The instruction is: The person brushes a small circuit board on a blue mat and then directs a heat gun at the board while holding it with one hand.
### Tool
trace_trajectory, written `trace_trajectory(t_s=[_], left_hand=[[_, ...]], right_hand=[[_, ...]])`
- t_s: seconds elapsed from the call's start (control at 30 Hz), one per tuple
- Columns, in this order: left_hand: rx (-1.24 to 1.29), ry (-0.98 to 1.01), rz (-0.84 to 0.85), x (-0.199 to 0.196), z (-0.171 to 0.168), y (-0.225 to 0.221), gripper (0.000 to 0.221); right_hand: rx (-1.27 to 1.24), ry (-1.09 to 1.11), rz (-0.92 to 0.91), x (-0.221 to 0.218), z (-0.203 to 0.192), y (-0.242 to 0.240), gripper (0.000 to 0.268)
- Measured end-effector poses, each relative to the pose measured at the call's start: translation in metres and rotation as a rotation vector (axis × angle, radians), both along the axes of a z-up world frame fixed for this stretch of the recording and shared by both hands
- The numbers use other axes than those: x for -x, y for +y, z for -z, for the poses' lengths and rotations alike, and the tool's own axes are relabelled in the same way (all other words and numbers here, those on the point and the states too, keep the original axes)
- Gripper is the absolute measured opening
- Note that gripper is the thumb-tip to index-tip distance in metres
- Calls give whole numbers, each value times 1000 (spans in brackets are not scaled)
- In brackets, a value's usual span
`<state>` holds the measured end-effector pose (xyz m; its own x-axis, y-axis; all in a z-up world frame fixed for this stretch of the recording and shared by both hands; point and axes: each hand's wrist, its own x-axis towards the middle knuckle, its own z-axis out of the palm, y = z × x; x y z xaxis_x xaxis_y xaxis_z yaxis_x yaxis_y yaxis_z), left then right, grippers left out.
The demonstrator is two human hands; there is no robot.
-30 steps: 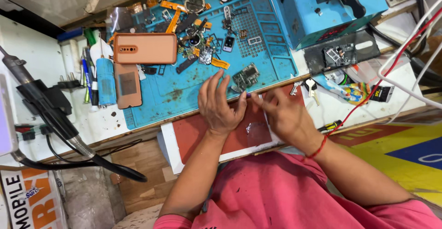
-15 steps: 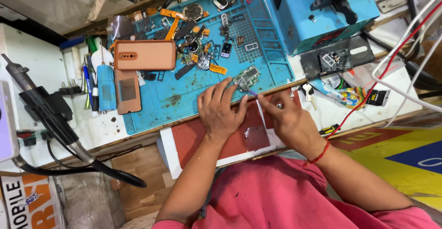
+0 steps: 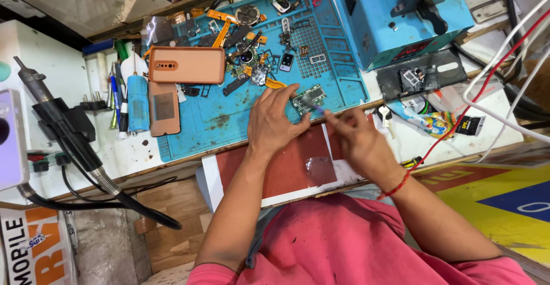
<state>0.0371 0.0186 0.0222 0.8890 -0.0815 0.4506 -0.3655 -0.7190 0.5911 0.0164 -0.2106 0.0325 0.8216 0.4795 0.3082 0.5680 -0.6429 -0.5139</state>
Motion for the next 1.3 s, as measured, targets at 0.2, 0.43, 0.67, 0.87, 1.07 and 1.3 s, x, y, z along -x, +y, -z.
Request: trace_trajectory(t_s=[0.2, 0.43, 0.67, 0.87, 1.07, 1.3], left_hand=[[-87, -166, 10, 15, 3, 0, 51], [777, -282, -74, -15, 20, 49, 39], [506, -597, -278, -57, 11, 88, 20], [217, -383, -198, -28, -5, 63, 13], [-70, -73, -65, 25, 0, 5, 42], [-287, -6, -149, 25, 7, -5, 57]], right_hand=[[145, 173, 244, -6, -6, -2, 50], [-28, 76, 36, 11, 14, 5, 52], [30, 95, 124, 8, 12, 1, 48], [82, 153, 222, 6, 8, 0, 48], [97, 86, 106, 16, 12, -6, 56], [44, 59, 28, 14, 9, -2, 59]])
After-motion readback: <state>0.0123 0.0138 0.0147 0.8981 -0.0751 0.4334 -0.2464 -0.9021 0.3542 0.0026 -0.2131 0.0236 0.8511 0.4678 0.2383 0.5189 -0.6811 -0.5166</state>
